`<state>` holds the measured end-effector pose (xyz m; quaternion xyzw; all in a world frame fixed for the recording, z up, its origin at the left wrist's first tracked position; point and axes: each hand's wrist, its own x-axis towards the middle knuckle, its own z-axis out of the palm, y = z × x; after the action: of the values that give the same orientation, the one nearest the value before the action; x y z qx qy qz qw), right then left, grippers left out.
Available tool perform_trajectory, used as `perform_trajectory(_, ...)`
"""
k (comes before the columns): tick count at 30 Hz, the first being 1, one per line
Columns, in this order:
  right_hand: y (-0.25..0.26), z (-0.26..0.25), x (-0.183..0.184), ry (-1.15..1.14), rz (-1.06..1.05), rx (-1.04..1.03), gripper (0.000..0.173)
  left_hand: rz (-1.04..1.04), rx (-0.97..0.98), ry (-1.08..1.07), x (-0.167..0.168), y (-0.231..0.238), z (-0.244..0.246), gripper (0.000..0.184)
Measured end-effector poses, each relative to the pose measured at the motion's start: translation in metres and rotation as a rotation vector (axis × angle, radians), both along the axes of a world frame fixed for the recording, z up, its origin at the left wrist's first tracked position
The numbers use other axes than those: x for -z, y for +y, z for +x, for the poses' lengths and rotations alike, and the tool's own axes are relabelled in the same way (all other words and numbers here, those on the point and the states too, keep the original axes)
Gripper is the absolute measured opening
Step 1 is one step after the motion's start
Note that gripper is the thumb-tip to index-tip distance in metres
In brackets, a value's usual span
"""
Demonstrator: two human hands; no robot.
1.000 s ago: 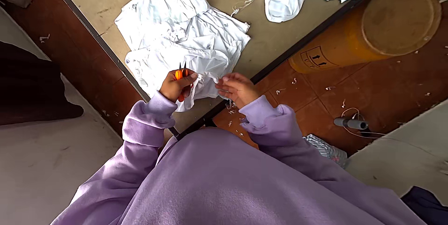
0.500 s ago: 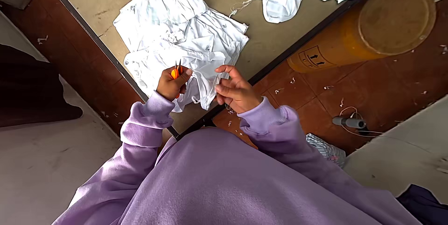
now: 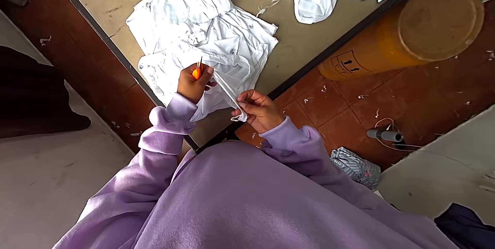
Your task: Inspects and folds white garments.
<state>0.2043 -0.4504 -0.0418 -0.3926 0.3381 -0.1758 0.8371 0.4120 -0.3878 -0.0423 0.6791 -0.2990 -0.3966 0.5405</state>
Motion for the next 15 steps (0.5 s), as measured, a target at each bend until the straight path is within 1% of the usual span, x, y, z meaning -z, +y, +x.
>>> perform_trajectory(2, -0.003, -0.005, -0.006, -0.045, 0.111, -0.054, 0.032, -0.013, 0.012, -0.088, 0.007, 0.003, -0.001, 0.016)
perform_trajectory(3, -0.003, -0.008, -0.008, -0.107, 0.132, -0.100, 0.035, -0.009, 0.021, -0.135, 0.011, 0.006, -0.002, 0.018)
perform_trajectory(5, -0.005, -0.015, -0.012, -0.283, 0.141, -0.223, 0.041, 0.004, 0.029, -0.208, 0.017, 0.011, -0.004, 0.020)
perform_trajectory(7, -0.006, -0.020, -0.017, -0.478, 0.164, -0.300, 0.051, 0.012, 0.023, -0.234, 0.021, 0.017, -0.006, 0.021)
perform_trajectory(8, -0.006, -0.023, -0.019, -0.558, 0.160, -0.294, 0.052, 0.013, 0.018, -0.236, 0.022, 0.019, -0.006, 0.021)
perform_trajectory(9, -0.006, -0.026, -0.021, -0.604, 0.163, -0.235, 0.048, 0.018, 0.017, -0.237, 0.023, 0.022, -0.006, 0.022)
perform_trajectory(10, -0.006, -0.029, -0.021, -0.576, 0.157, -0.135, 0.037, 0.031, 0.026, -0.246, 0.024, 0.025, -0.005, 0.022)
perform_trajectory(11, -0.006, -0.030, -0.019, -0.471, 0.164, 0.008, 0.025, 0.061, 0.050, -0.264, 0.025, 0.028, -0.004, 0.022)
perform_trajectory(12, -0.006, -0.028, -0.018, -0.279, 0.183, 0.170, 0.023, 0.116, 0.092, -0.295, 0.024, 0.031, -0.003, 0.024)
perform_trajectory(13, -0.009, -0.022, -0.017, -0.061, 0.220, 0.295, 0.026, 0.193, 0.150, -0.333, 0.023, 0.033, -0.002, 0.025)
perform_trajectory(14, -0.014, -0.017, -0.010, 0.099, 0.270, 0.370, 0.027, 0.284, 0.216, -0.373, 0.021, 0.034, -0.001, 0.027)
perform_trajectory(15, -0.018, -0.014, -0.003, 0.202, 0.321, 0.439, 0.029, 0.381, 0.286, -0.408, 0.016, 0.034, -0.001, 0.030)
